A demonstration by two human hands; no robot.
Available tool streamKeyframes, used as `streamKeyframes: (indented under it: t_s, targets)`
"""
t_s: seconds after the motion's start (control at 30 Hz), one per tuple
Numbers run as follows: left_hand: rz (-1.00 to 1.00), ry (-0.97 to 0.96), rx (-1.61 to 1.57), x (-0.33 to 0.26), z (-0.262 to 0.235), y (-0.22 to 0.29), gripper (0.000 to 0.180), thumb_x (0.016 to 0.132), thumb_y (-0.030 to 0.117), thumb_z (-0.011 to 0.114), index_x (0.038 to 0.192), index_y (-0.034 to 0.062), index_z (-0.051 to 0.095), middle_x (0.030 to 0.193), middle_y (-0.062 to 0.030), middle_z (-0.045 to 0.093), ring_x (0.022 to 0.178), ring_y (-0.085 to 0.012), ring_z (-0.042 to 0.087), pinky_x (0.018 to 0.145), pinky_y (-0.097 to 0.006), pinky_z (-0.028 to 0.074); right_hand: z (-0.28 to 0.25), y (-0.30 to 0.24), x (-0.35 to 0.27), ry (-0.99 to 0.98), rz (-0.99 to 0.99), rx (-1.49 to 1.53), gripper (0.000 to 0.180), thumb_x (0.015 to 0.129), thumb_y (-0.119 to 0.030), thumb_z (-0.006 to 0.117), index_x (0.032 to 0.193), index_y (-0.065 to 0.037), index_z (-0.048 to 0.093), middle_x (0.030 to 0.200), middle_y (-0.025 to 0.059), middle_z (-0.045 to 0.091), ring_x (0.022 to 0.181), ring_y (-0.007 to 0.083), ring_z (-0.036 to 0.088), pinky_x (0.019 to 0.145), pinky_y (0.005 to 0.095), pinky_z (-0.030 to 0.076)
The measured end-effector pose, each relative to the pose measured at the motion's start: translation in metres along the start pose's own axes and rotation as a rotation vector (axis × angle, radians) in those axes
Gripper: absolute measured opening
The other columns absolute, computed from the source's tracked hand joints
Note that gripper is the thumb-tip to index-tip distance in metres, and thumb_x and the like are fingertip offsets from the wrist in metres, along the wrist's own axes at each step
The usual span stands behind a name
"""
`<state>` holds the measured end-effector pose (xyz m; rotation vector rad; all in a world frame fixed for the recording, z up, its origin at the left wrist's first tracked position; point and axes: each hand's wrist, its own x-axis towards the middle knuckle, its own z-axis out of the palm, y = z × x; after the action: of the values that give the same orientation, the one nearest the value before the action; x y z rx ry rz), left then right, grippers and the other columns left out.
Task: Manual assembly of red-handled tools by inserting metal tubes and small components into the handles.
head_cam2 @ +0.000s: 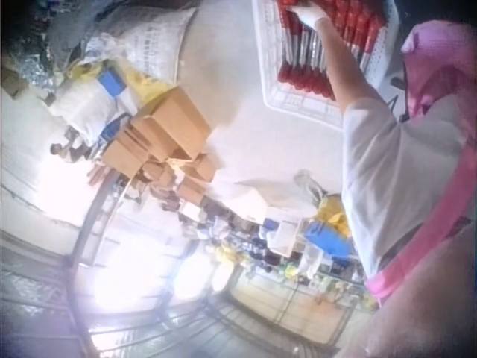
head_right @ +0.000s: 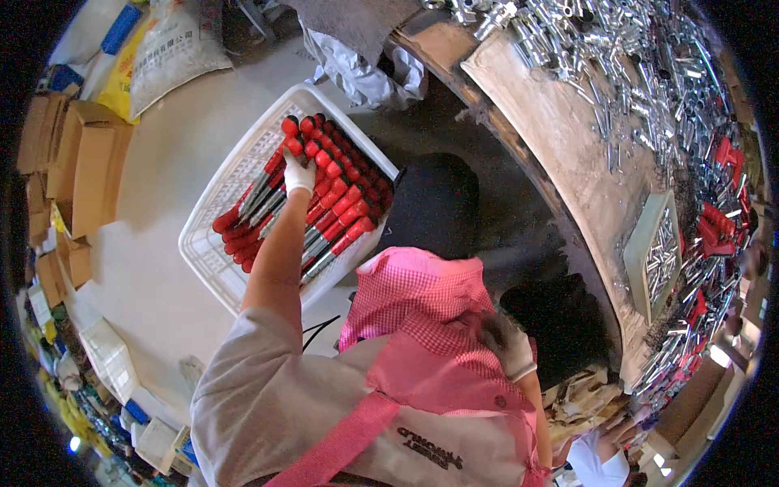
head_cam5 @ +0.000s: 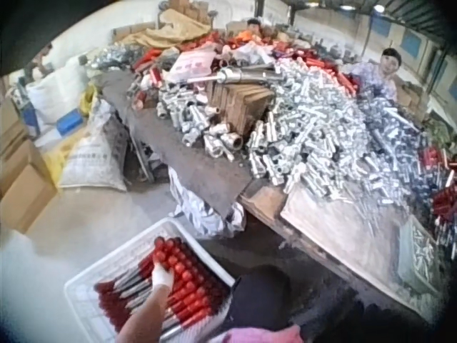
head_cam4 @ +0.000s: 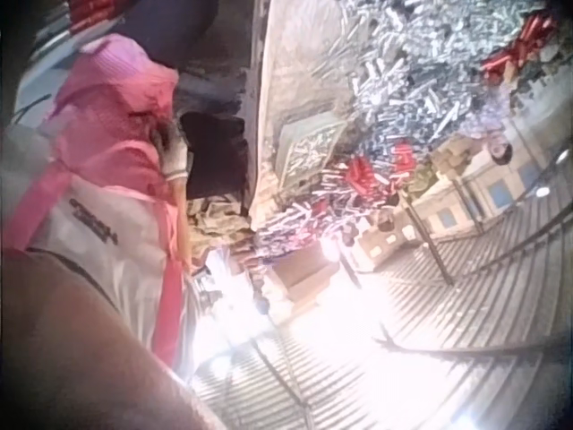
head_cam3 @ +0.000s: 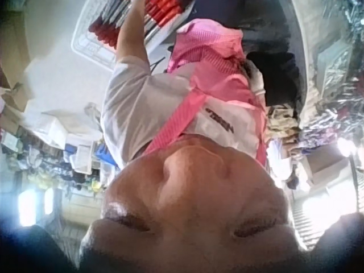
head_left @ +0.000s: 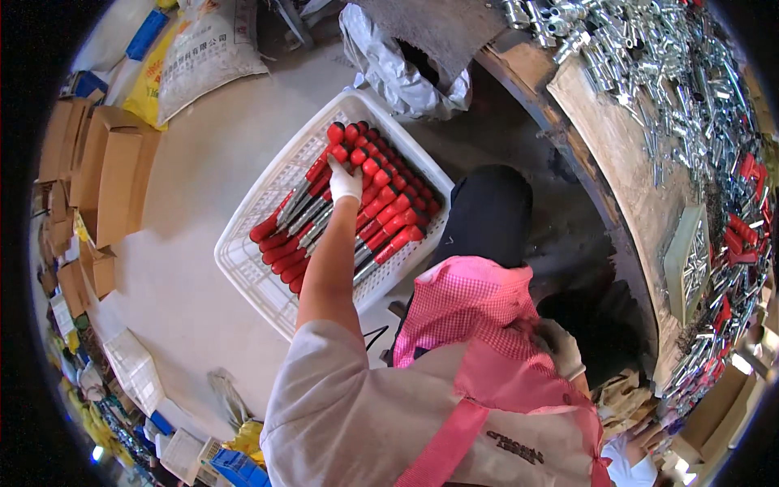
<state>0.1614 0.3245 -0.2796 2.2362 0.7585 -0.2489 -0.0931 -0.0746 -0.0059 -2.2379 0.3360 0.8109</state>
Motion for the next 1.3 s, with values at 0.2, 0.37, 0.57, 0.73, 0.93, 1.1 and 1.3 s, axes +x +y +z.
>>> streamKeyframes:
  t_s: [0.2,0.37,0.57,0.73,0.93,1.1,1.3]
  targets:
    - [0.345,-0.151,-0.045,-0.044,0.016,-0.011,0.11,0.063,0.018,0.074,0.146,0.0221,0.001,0.145,-0.0288,0.01,0.129,-0.0444,0.03,0.106,-0.042,0.033,0.003,0.007,-0.002,-0.01,-0.001,0.069,0.039,0.082,-0.02,0.062,0.115,0.0,0.056,0.103,0.0208,0.062,0.092,0.0352,0.063,0.08,0.0383,0.05]
    - [0.413,-0.22,0.123,-0.049,0.02,-0.014,0.128,0.055,0.029,0.086,0.145,0.0277,-0.006,0.146,-0.0299,-0.001,0.133,-0.0428,0.023,0.107,-0.043,0.032,-0.008,0.003,-0.007,-0.012,-0.041,0.034,0.042,0.081,-0.021,0.063,0.116,0.0,0.055,0.101,0.0206,0.063,0.091,0.0334,0.063,0.078,0.0372,0.05]
    - [0.584,-0.249,0.196,-0.044,0.024,-0.012,0.104,0.069,0.038,0.075,0.144,0.0002,0.013,0.148,-0.0222,0.019,0.137,-0.0345,0.019,0.113,-0.04,0.016,-0.008,0.018,-0.012,0.077,-0.244,-0.053,0.034,0.087,-0.033,0.054,0.106,-0.005,0.058,0.098,0.0205,0.062,0.09,0.0384,0.059,0.078,0.0435,0.047]
    - [0.106,-0.043,-0.163,-0.071,0.016,0.01,0.074,0.079,0.031,0.068,0.137,0.0004,0.033,0.134,-0.0229,0.043,0.122,-0.0321,0.045,0.102,-0.037,0.036,-0.067,0.006,-0.055,0.138,-0.214,0.108,0.034,0.088,-0.032,0.055,0.111,-0.006,0.059,0.099,0.0205,0.062,0.09,0.0361,0.061,0.078,0.0401,0.049]
    - [0.768,0.111,-0.696,-0.222,-0.032,0.192,0.043,0.089,0.003,0.051,0.129,-0.005,0.04,0.127,-0.018,0.05,0.116,-0.0263,0.05,0.101,-0.036,0.036,-0.19,0.052,-0.126,0.792,-0.174,0.297,0.023,0.086,-0.017,0.062,0.106,-0.005,0.063,0.089,0.0078,0.065,0.082,0.0137,0.061,0.076,0.0299,0.049]
    - [1.239,-0.203,-0.556,-0.329,-0.039,0.276,0.026,0.085,0.0,0.049,0.11,-0.004,0.055,0.108,-0.0162,0.058,0.102,-0.0282,0.054,0.095,-0.037,0.039,-0.296,0.169,-0.125,1.382,0.046,0.027,0.021,0.087,-0.012,0.056,0.103,-0.001,0.061,0.085,0.0089,0.066,0.074,0.0124,0.061,0.07,0.0276,0.049]
    - [1.415,-0.51,-0.465,-0.403,-0.009,0.317,0.018,0.075,-0.006,0.054,0.089,0.0022,0.061,0.088,-0.0123,0.064,0.085,-0.0291,0.061,0.08,-0.036,0.047,-0.356,0.198,-0.114,1.35,0.334,-0.139,0.027,0.084,-0.034,0.055,0.101,-0.015,0.064,0.094,0.0164,0.065,0.091,0.0353,0.06,0.081,0.0423,0.047]
